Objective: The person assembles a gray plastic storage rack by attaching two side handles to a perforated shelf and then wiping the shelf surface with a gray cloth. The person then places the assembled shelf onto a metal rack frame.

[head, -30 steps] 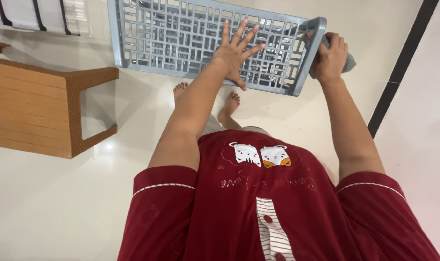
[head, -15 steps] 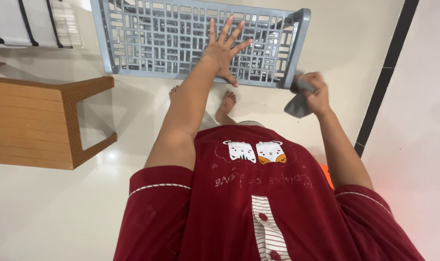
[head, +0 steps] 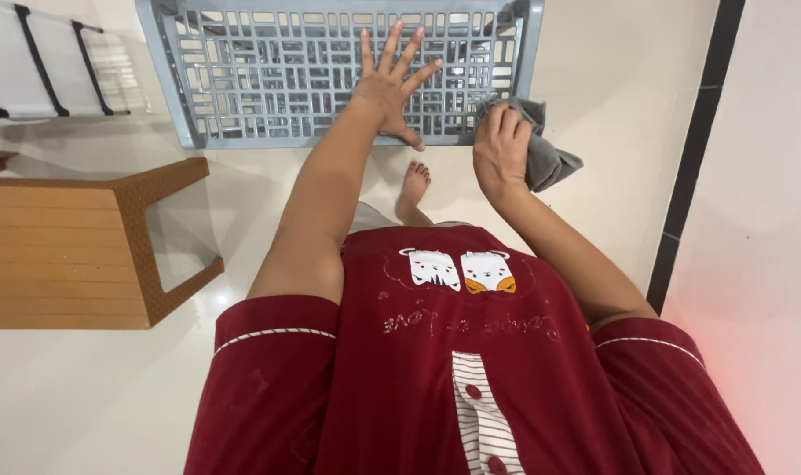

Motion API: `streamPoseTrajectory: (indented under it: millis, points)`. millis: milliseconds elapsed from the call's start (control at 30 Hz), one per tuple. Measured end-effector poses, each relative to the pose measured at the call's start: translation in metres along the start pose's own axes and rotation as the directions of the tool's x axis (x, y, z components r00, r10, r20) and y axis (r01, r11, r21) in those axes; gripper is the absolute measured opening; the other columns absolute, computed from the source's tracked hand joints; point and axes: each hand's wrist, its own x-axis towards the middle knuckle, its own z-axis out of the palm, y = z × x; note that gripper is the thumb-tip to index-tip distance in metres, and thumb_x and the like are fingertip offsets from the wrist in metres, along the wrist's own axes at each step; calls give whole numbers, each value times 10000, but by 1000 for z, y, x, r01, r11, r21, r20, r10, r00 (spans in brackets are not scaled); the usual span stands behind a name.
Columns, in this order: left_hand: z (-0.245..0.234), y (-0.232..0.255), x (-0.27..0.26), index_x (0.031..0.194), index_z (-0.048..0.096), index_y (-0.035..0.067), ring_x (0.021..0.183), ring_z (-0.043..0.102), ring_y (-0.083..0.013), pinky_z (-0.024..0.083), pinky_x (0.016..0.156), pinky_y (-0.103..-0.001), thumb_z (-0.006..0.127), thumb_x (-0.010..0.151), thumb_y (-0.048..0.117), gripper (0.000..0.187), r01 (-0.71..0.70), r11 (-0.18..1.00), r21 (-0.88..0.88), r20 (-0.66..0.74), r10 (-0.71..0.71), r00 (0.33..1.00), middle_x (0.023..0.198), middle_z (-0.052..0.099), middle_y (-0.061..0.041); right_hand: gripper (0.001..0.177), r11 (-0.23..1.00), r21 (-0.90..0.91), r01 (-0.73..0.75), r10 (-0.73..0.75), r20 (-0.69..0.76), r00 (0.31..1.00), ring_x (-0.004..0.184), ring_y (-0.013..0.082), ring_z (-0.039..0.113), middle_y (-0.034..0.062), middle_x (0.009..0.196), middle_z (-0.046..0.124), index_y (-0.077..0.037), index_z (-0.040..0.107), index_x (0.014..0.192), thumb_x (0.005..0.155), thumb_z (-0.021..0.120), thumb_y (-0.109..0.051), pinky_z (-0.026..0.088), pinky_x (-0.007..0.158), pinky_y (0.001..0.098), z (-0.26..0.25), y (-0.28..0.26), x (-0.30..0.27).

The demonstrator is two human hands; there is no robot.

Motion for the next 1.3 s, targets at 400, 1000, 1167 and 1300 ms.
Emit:
streamPoseTrajectory:
  millis: [400, 1000, 1167, 1300]
  points:
    - [6, -4, 1, 1677, 66, 338, 1496, -247, -490, -109, 1077, -863, 685, 456, 942, 1496, -48, 999, -13, -54, 47, 997, 1693, -179, -197, 360, 999, -37, -37, 38, 35, 999, 1024, 350, 503, 222, 1277, 547, -61, 670, 1303, 985, 545, -178, 408, 854, 457, -6, -10, -16]
    - [-5, -3, -5, 1675, 42, 355, 1511, -243, -488, -98, 1102, -856, 689, 470, 934, 1486, -37, 999, -5, -12, 37, 999, 1695, -204, -185, 291, 673, 537, -508, 448, 250, 859, 1095, 425, 478, 231, 1173, 519, -183, 745, 1224, 953, 644, -151, 414, 871, 517, -42, 0, -34]
    - [-4, -2, -3, 1675, 41, 358, 1505, -249, -490, -104, 1093, -856, 697, 465, 925, 1488, -29, 999, -17, -2, 29, 1000, 1690, -210, -184, 426, 866, 343, -363, 393, -17, 920, 1107, 376, 476, 204, 1207, 532, -208, 729, 1310, 938, 566, -79, 391, 881, 462, -12, -16, 0]
    - [-3, -3, -4, 1675, 46, 358, 1503, -252, -488, -110, 1092, -854, 702, 460, 921, 1491, -34, 999, -20, -1, 34, 999, 1692, -205, -179, 348, 931, 147, -334, 330, 52, 942, 1073, 350, 471, 201, 1207, 538, -141, 723, 1246, 936, 568, -118, 388, 884, 456, 0, -36, 9]
